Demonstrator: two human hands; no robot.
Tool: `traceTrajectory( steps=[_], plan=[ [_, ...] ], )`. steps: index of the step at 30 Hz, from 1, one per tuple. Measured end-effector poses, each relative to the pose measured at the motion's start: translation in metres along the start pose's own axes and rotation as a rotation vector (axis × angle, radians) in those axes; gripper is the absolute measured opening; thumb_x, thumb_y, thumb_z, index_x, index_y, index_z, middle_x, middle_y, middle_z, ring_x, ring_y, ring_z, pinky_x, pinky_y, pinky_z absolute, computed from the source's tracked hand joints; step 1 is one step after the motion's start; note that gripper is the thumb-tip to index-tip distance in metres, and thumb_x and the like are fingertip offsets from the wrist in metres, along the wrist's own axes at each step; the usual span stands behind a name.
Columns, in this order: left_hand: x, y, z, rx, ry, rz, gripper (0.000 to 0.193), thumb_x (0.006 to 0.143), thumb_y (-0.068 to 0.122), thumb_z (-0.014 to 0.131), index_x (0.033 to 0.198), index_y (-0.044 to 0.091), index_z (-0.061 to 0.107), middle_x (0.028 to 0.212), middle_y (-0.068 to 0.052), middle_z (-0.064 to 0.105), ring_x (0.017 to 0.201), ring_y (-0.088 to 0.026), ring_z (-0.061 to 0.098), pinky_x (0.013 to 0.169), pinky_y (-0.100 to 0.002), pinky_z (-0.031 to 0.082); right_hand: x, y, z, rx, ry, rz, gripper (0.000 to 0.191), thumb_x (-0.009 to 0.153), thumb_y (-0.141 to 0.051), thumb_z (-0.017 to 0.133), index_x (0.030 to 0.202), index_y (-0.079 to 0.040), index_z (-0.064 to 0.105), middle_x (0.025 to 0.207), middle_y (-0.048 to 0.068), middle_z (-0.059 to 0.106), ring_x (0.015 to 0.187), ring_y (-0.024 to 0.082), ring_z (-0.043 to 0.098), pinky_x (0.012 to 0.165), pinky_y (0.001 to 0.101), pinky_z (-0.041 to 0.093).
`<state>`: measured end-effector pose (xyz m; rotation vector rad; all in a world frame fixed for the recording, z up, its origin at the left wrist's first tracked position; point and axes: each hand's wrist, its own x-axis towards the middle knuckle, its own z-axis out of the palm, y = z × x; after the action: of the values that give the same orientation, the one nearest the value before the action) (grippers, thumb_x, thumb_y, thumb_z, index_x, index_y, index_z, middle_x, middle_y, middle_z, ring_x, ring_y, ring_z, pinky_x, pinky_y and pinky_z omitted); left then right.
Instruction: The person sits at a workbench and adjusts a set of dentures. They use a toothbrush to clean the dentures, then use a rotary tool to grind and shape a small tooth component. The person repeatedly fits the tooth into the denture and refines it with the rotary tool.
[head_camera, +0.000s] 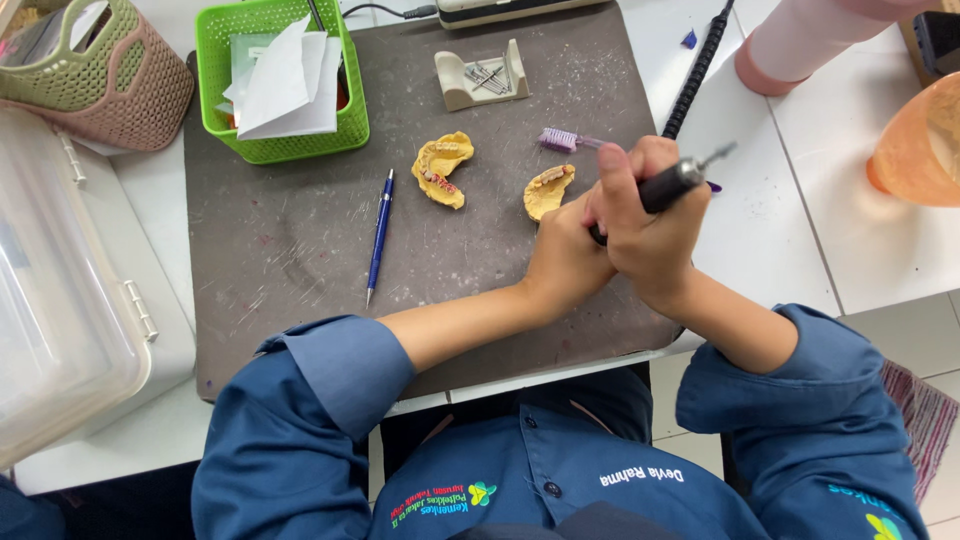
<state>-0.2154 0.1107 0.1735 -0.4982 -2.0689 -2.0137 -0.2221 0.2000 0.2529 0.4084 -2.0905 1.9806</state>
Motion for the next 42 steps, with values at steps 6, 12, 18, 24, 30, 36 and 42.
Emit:
traceTrajectory(
  steps=[6, 12, 18, 24, 30, 36, 42],
  plan=[
    [0.004, 0.015, -0.004, -0.111, -0.191, -0.068, 0.021, 0.088, 0.021, 0.075, 0.094, 0.004, 0.064, 0.081, -0.010, 0.069, 0.072, -0.018, 0.069, 0.068, -0.034, 0.056, -0.001, -0.024, -0.021, 0.131, -0.245, -0.127, 0.028, 0.108, -0.023, 0.067, 0.092, -0.003, 0.053, 0.081, 0.007, 0.061, 0.075, 0.016, 0.063, 0.075, 0.0286, 0.057],
    [-0.004, 0.031, -0.011, -0.108, -0.371, -0.218, 0.035, 0.094, 0.038, 0.073, 0.085, 0.005, 0.065, 0.071, -0.004, 0.062, 0.067, -0.013, 0.060, 0.065, -0.031, 0.051, 0.014, -0.047, -0.072, -0.039, -0.310, -0.159, 0.019, 0.116, -0.015, 0.064, 0.113, 0.003, 0.059, 0.103, 0.022, 0.066, 0.101, 0.030, 0.072, 0.098, 0.0401, 0.064],
    [0.003, 0.038, -0.007, -0.246, -0.363, -0.164, 0.041, 0.089, 0.050, 0.077, 0.088, 0.010, 0.067, 0.078, 0.003, 0.066, 0.074, -0.009, 0.062, 0.069, -0.029, 0.054, 0.046, -0.020, -0.125, -0.005, -0.259, -0.104, 0.014, 0.125, -0.013, 0.061, 0.118, -0.001, 0.061, 0.107, 0.018, 0.072, 0.107, 0.026, 0.075, 0.100, 0.0366, 0.061],
    [0.011, 0.039, -0.014, -0.373, -0.460, -0.425, 0.039, 0.084, 0.045, 0.078, 0.088, 0.008, 0.068, 0.064, 0.001, 0.059, 0.051, -0.007, 0.056, 0.045, -0.025, 0.045, 0.066, 0.005, -0.122, 0.078, -0.143, -0.102, 0.011, 0.119, -0.017, 0.062, 0.121, -0.006, 0.063, 0.103, 0.009, 0.072, 0.100, 0.019, 0.072, 0.086, 0.0303, 0.058],
    [-0.004, 0.019, -0.009, -0.495, -0.497, -0.486, 0.039, 0.086, 0.042, 0.079, 0.092, 0.006, 0.068, 0.064, 0.002, 0.058, 0.051, -0.006, 0.055, 0.043, -0.024, 0.044, 0.103, -0.026, -0.097, -0.061, -0.217, -0.057, 0.020, 0.104, -0.015, 0.070, 0.122, -0.006, 0.067, 0.097, 0.006, 0.072, 0.088, 0.014, 0.068, 0.075, 0.0269, 0.054],
    [-0.016, 0.003, -0.004, -0.502, -0.628, -0.548, 0.035, 0.088, 0.039, 0.078, 0.093, 0.005, 0.070, 0.061, 0.000, 0.058, 0.050, -0.008, 0.057, 0.045, -0.025, 0.046, 0.124, -0.010, -0.044, -0.710, -0.512, 0.028, 0.031, 0.092, -0.016, 0.079, 0.121, -0.005, 0.072, 0.091, 0.006, 0.073, 0.077, 0.013, 0.067, 0.066, 0.0266, 0.053],
    [-0.020, 0.002, -0.008, -0.622, -0.635, -0.522, 0.032, 0.093, 0.034, 0.075, 0.094, 0.003, 0.067, 0.064, -0.001, 0.060, 0.054, -0.008, 0.058, 0.049, -0.025, 0.048, 0.155, 0.038, 0.000, -0.807, -0.620, -0.068, 0.025, 0.094, -0.020, 0.079, 0.115, -0.006, 0.078, 0.091, 0.010, 0.077, 0.080, 0.016, 0.073, 0.073, 0.0292, 0.056]
  ],
)
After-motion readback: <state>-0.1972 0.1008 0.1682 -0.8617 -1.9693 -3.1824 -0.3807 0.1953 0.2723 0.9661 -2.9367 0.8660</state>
